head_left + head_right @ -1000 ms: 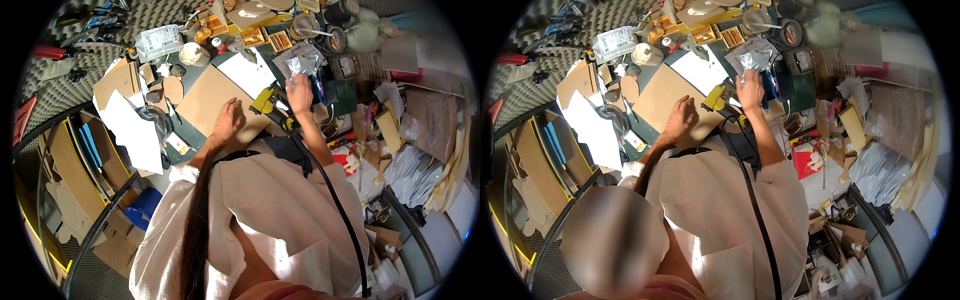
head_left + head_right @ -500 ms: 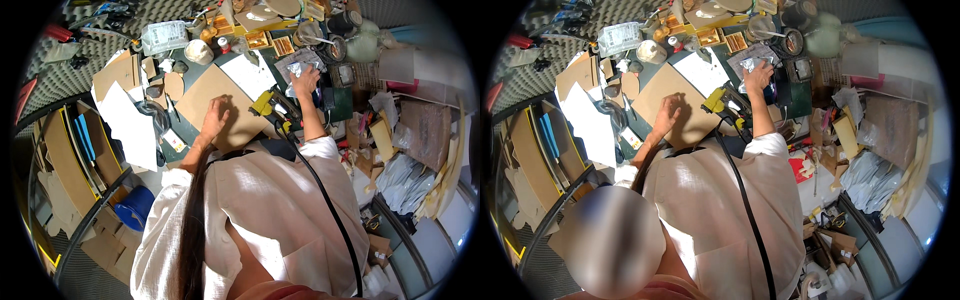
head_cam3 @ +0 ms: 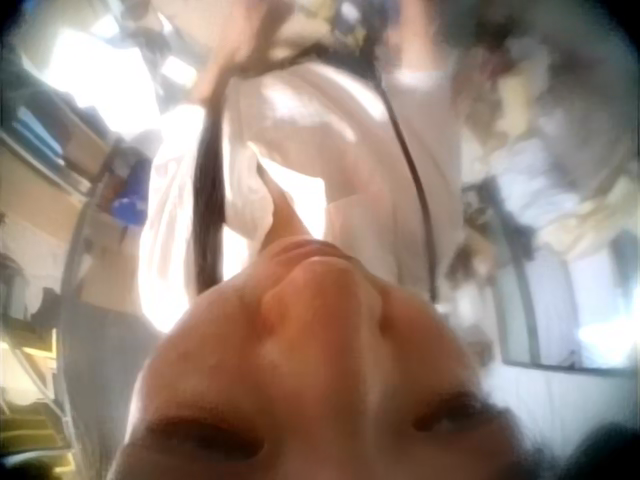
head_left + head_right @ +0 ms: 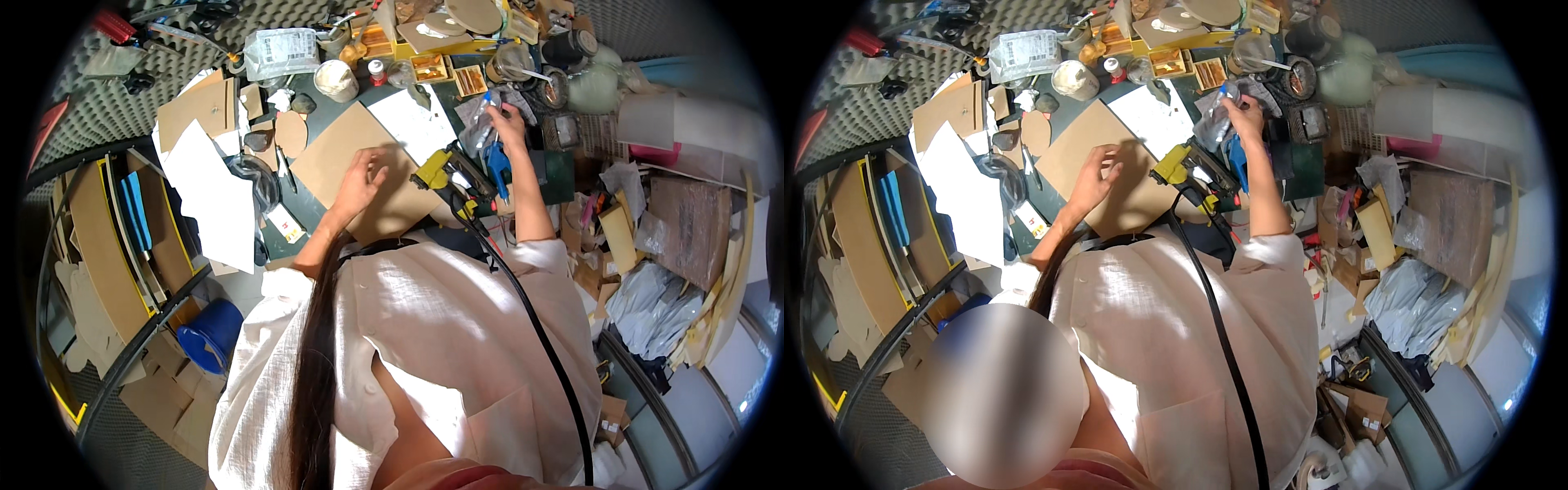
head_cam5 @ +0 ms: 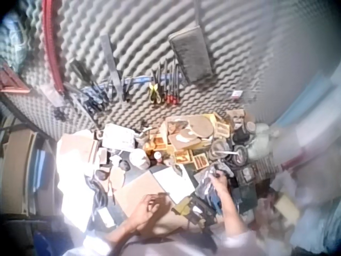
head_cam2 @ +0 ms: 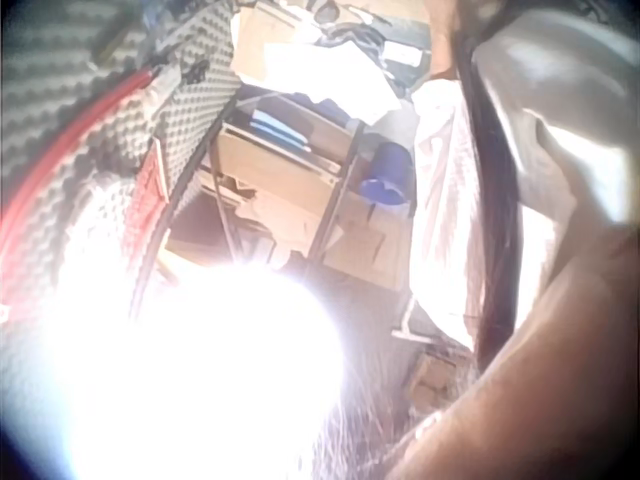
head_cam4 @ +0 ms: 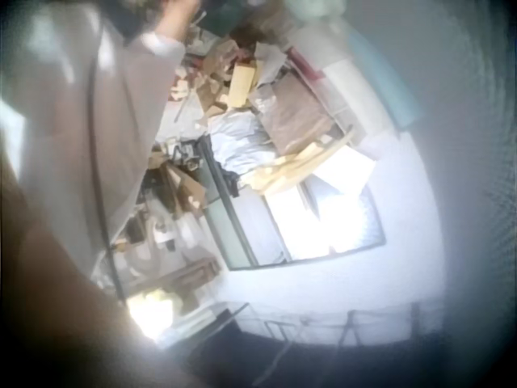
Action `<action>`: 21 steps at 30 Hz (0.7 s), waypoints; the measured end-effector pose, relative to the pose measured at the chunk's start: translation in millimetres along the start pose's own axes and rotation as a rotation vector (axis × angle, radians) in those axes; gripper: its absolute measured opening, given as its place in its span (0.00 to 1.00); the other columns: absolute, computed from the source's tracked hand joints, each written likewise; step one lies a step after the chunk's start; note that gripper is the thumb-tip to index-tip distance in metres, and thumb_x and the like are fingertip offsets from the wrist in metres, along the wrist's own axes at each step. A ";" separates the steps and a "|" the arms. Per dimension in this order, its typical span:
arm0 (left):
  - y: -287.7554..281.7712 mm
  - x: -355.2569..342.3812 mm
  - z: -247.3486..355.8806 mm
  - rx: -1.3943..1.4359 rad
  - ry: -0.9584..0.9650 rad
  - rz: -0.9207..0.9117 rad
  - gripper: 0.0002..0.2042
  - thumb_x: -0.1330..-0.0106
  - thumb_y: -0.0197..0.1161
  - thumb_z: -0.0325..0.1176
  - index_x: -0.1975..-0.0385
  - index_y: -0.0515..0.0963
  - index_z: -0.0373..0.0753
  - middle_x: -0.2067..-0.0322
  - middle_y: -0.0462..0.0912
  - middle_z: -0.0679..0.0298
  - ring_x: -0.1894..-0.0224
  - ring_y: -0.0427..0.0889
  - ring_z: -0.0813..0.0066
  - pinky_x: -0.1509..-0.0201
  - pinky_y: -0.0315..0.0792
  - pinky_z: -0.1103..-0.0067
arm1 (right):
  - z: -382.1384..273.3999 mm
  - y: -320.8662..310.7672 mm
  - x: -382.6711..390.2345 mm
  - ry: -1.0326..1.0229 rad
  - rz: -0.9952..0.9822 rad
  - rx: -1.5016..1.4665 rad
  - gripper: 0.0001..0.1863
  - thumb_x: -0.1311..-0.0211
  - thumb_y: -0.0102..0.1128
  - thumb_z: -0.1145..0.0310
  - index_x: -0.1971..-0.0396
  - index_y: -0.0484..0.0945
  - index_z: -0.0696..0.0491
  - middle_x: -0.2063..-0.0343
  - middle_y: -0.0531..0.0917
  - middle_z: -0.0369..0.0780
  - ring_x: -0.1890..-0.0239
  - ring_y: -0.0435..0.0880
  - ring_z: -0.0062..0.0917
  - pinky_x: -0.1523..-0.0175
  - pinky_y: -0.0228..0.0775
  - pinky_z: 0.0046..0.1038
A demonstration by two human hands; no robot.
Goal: The person uses a utility knife to cut a piece of beige material on a cutting mat, following a template. They then handle a yellow sculpted object, placing it on the mat and inspecting it. The person also retrieves a small plastic bag from a shelf and opens it.
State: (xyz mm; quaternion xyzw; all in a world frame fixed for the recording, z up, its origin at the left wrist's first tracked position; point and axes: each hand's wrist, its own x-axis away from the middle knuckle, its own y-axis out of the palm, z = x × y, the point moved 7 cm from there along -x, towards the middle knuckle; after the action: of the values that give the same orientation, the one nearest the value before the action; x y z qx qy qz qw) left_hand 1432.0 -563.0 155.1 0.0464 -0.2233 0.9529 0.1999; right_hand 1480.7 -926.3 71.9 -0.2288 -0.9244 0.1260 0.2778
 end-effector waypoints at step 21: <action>-11.6 -3.9 35.4 0.266 -0.134 -0.021 0.08 0.34 0.59 0.30 0.65 0.77 0.30 0.72 0.81 0.64 0.69 0.79 0.80 0.64 0.75 0.80 | -63.7 125.8 215.4 0.164 -0.734 -0.282 0.30 0.35 0.47 0.42 0.52 0.68 0.56 0.60 0.77 0.40 0.60 0.80 0.24 0.54 0.75 0.27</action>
State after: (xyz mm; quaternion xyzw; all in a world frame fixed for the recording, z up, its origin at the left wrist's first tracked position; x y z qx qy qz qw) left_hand 1440.3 -570.6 190.8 0.1384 -0.1075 0.9667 0.1867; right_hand 1401.9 -704.8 176.6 0.0713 -0.9278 -0.1285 0.3429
